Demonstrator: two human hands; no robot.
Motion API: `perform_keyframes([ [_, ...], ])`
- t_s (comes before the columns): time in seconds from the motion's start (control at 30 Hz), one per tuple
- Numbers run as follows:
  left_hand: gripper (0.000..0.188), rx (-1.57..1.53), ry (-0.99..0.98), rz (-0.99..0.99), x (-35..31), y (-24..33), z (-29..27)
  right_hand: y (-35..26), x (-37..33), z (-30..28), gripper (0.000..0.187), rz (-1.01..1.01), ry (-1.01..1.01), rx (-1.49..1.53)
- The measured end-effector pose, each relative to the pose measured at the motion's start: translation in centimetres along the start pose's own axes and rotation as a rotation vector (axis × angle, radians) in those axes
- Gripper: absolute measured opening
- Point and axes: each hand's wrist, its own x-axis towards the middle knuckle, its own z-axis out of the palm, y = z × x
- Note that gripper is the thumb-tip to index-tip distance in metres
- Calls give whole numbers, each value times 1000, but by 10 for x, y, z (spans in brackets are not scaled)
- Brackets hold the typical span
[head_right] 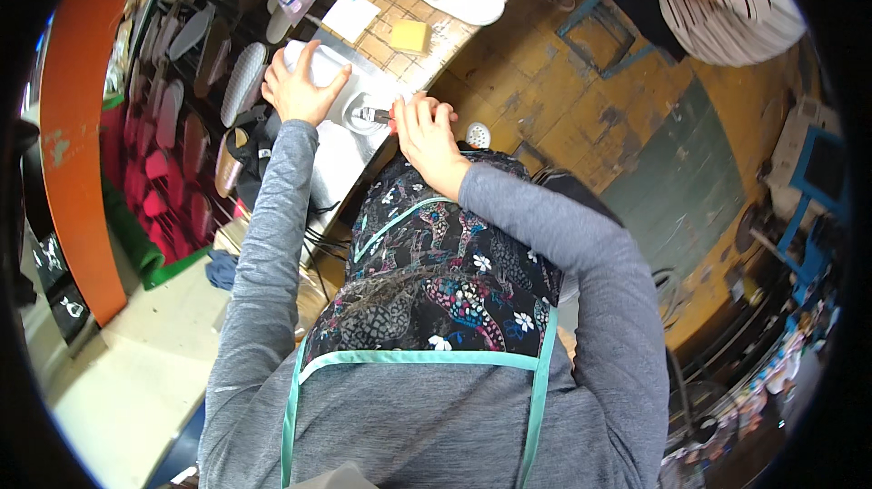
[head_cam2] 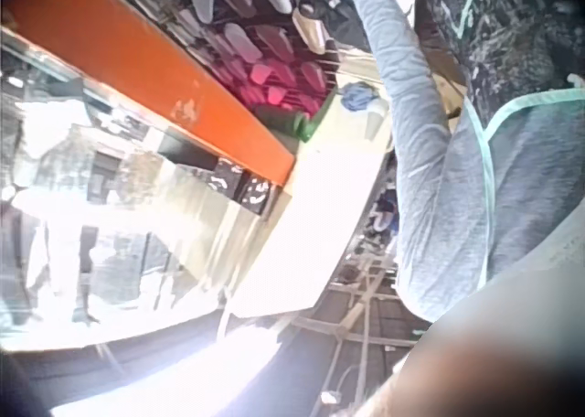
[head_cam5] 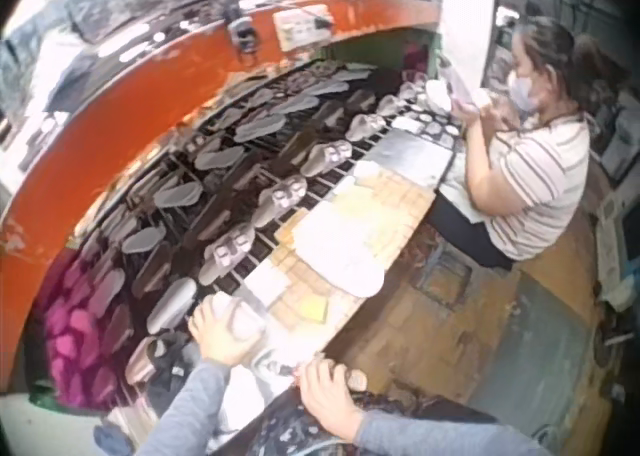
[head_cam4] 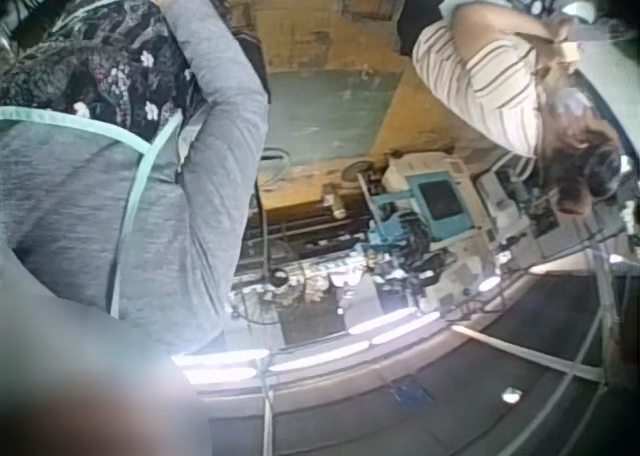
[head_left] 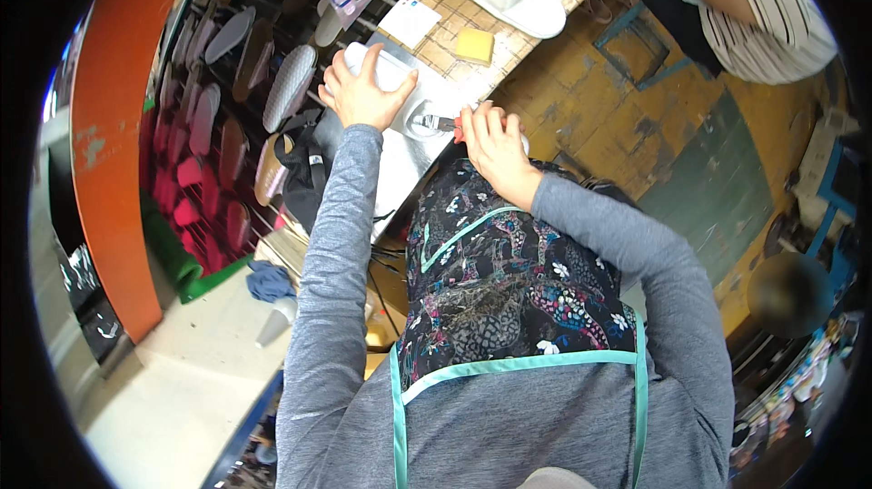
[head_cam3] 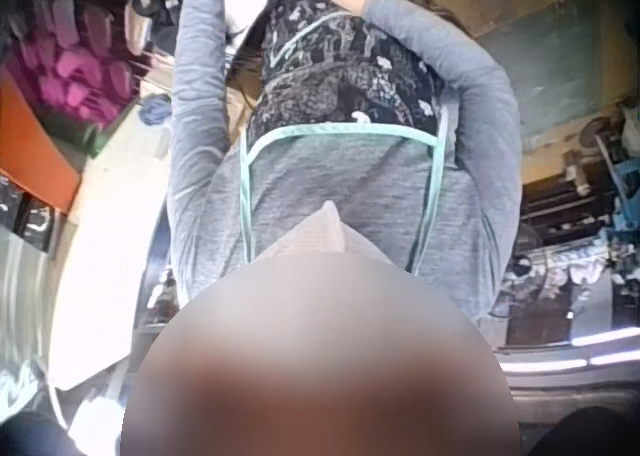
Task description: The person uses shears to trim excess material from a white slipper sole, then uses a yellow sanding block to smooth the sole surface. The person handles multiple slippers one at a time, sanding each sole and placing them back on the rack.
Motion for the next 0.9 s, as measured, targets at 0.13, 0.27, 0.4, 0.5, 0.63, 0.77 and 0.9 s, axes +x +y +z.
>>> perform_keyframes([
  [0.13, 70, 40, -18, -17, 2, 2, 2, 20, 24, 8, 36, -71, -285, 625],
  [0.27, 68, 81, -41, -20, 4, 3, 5, 63, 61, 14, 22, -4, -831, 1137],
  [0.4, 70, 61, -26, 25, 8, 4, 8, 91, 89, 51, 32, 30, -1417, 1705],
  [0.5, 69, 71, -30, 48, 9, 3, 6, 90, 89, 76, 41, -13, -1631, 1980],
  [0.63, 69, 45, -42, 69, 10, 1, 3, 92, 82, 71, 36, 12, -1574, 2009],
  [0.77, 69, 44, -38, 80, 10, 2, 1, 96, 65, 34, 22, 99, -667, 1324],
  [0.9, 71, 60, -50, 84, 10, 3, -2, 34, 12, 0, 30, -51, 146, 190],
])
